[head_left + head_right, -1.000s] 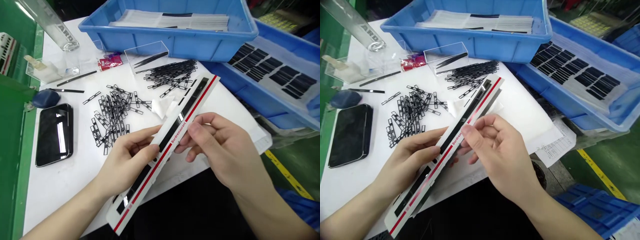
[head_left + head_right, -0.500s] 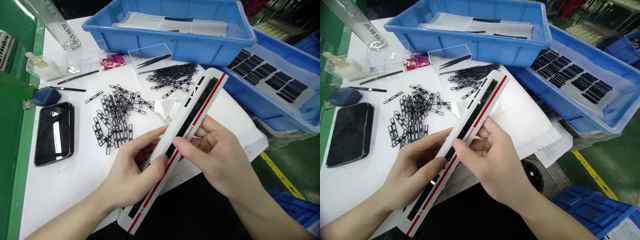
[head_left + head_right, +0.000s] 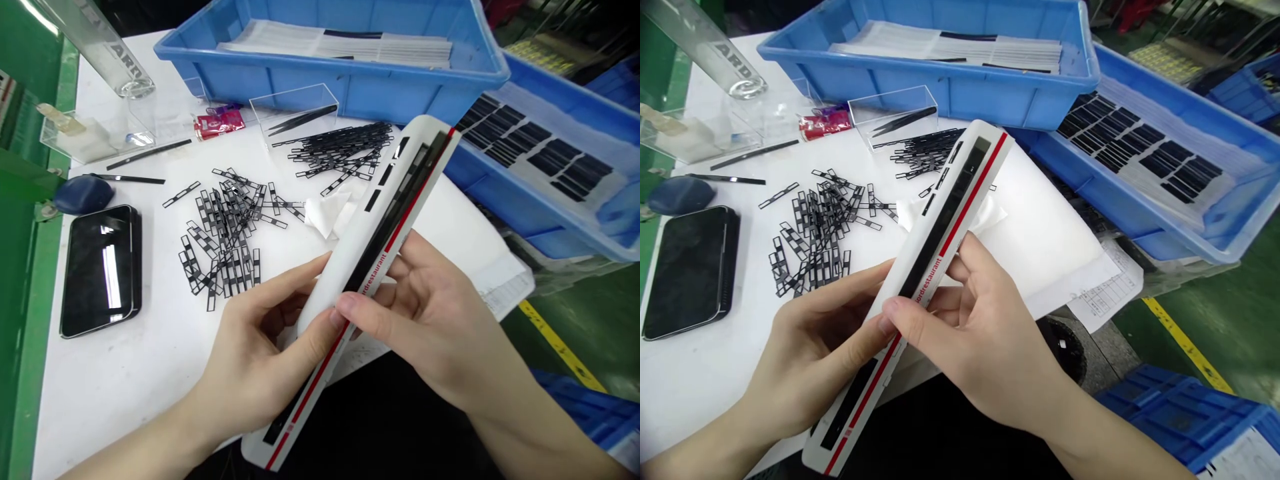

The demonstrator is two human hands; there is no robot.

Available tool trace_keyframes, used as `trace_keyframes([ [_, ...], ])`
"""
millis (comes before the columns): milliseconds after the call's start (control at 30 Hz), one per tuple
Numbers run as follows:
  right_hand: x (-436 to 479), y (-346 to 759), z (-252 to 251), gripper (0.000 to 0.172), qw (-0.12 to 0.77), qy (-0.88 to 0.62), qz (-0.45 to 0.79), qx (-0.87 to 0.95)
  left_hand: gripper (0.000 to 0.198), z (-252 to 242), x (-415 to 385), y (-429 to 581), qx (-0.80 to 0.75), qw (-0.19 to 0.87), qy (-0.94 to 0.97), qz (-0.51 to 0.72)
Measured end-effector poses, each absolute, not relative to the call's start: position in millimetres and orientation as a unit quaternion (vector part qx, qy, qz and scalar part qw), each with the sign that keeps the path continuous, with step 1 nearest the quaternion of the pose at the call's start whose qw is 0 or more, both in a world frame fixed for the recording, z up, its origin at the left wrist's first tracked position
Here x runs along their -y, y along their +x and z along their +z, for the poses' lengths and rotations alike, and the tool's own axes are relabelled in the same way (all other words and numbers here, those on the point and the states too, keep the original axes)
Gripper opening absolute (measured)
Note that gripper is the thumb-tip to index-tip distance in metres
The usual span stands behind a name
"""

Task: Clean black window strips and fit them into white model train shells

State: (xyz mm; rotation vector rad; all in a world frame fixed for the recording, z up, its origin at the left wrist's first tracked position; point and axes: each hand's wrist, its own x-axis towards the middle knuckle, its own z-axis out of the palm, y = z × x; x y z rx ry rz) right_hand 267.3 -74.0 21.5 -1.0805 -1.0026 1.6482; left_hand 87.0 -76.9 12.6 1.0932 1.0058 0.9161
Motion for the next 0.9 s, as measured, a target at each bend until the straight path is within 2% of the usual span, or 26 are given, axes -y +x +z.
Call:
trace_keyframes([
  [333, 71, 269, 20, 0.045, 0.431, -0.435, 0.689, 0.386, 0.049, 11, 84, 91, -0.488, 0.551, 0.549, 0.395],
  [567, 65, 270, 17, 0.031, 0.466, -0.418, 0.667, 0.405, 0.049, 7, 85, 91, -0.477, 0.542, 0.561, 0.405],
  [767, 62, 267, 14, 0.034, 0.478, -0.401, 0.671, 0.401, 0.046, 7, 85, 90, -0.467, 0.554, 0.546, 0.42],
  [900, 62, 269, 16, 0.029, 0.484, -0.39, 0.658, 0.425, 0.054, 7, 84, 89, -0.434, 0.582, 0.552, 0.409],
])
